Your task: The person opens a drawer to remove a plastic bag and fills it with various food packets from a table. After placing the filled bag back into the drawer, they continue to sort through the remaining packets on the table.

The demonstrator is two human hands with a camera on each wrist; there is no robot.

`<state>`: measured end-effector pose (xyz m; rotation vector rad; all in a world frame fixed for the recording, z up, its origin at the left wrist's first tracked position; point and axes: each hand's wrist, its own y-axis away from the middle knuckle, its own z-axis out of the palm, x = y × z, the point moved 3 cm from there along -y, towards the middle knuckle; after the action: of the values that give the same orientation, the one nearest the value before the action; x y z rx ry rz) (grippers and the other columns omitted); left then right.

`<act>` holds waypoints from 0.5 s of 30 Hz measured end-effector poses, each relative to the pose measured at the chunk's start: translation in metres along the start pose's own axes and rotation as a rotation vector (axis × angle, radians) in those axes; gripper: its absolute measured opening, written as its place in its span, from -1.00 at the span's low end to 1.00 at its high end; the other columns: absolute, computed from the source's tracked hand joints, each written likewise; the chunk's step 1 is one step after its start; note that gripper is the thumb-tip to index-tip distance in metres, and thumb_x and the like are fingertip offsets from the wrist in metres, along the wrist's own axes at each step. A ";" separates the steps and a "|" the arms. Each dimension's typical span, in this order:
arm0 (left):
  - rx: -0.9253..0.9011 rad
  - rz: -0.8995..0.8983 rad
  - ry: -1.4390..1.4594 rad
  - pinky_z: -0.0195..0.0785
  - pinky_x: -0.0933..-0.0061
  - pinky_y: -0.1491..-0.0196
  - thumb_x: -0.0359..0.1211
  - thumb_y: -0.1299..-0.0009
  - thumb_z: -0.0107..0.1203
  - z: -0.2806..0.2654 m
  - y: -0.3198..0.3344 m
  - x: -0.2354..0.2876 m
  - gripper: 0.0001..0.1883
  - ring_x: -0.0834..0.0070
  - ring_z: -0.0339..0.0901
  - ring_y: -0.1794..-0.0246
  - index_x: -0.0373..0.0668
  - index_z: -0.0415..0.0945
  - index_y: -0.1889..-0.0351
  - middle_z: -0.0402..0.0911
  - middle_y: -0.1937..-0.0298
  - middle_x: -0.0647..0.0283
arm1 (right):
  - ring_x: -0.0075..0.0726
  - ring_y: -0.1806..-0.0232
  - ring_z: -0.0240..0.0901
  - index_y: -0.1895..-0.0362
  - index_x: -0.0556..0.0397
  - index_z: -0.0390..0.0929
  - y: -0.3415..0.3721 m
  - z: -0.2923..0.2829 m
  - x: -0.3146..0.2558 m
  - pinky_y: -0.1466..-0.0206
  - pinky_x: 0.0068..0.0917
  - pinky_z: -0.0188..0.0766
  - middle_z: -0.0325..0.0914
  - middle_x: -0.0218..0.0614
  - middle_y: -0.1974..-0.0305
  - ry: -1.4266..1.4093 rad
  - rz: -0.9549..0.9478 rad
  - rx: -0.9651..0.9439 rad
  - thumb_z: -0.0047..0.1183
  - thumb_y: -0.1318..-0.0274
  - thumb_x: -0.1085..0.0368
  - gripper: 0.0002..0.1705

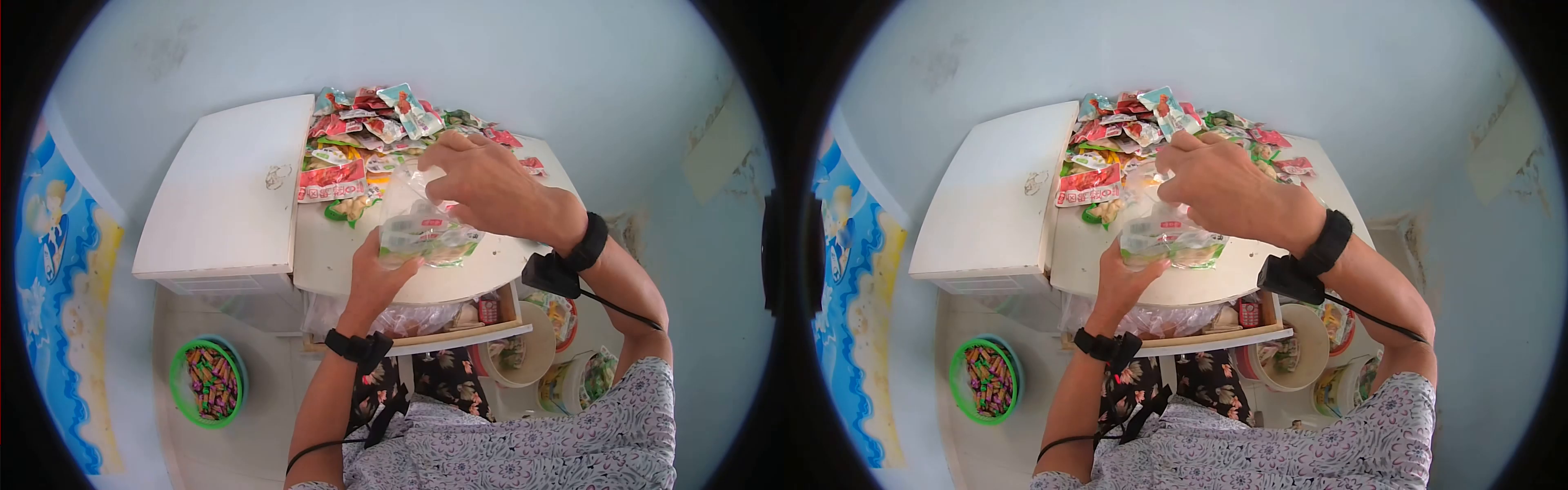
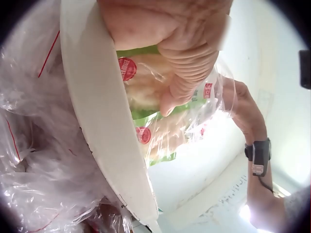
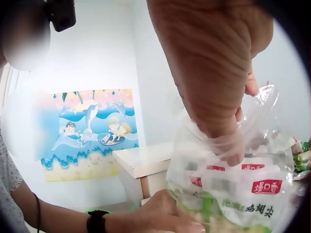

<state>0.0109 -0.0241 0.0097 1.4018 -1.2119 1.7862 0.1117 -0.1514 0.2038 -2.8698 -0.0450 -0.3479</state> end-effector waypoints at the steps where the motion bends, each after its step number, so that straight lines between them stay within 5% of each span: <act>1: -0.005 -0.004 0.005 0.54 0.32 -0.16 -0.38 -0.22 0.44 0.000 0.000 -0.002 -0.41 0.40 0.69 -0.03 -0.36 0.53 -0.21 0.76 -0.03 0.06 | -0.19 -0.24 0.42 0.43 0.00 0.70 0.001 0.001 0.002 -0.23 -0.21 0.43 0.60 -0.33 -0.11 -0.001 0.004 0.044 0.33 0.16 0.41 -0.88; 10: -0.018 -0.020 0.006 0.53 0.31 -0.16 -0.36 -0.21 0.46 -0.001 -0.001 -0.011 -0.38 0.39 0.67 -0.04 -0.36 0.50 -0.21 0.74 -0.04 0.06 | -0.01 -0.63 0.10 0.36 -0.04 0.72 0.015 0.020 0.013 -0.54 0.10 0.22 0.45 -0.28 -0.43 -0.114 0.073 -0.106 0.25 0.03 0.43 -0.89; 15: -0.012 -0.031 -0.042 0.53 0.34 -0.20 -0.38 -0.22 0.49 -0.002 0.000 -0.009 -0.36 0.44 0.67 -0.07 -0.35 0.51 -0.27 0.74 -0.08 0.09 | -0.01 -0.59 0.17 0.43 -0.03 0.71 0.022 0.028 0.021 -0.51 0.09 0.25 0.50 -0.32 -0.40 -0.199 0.084 -0.049 0.24 -0.03 0.39 -0.96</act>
<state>0.0129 -0.0209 0.0009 1.4501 -1.2139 1.7336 0.1396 -0.1661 0.1773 -2.9331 0.0491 -0.0466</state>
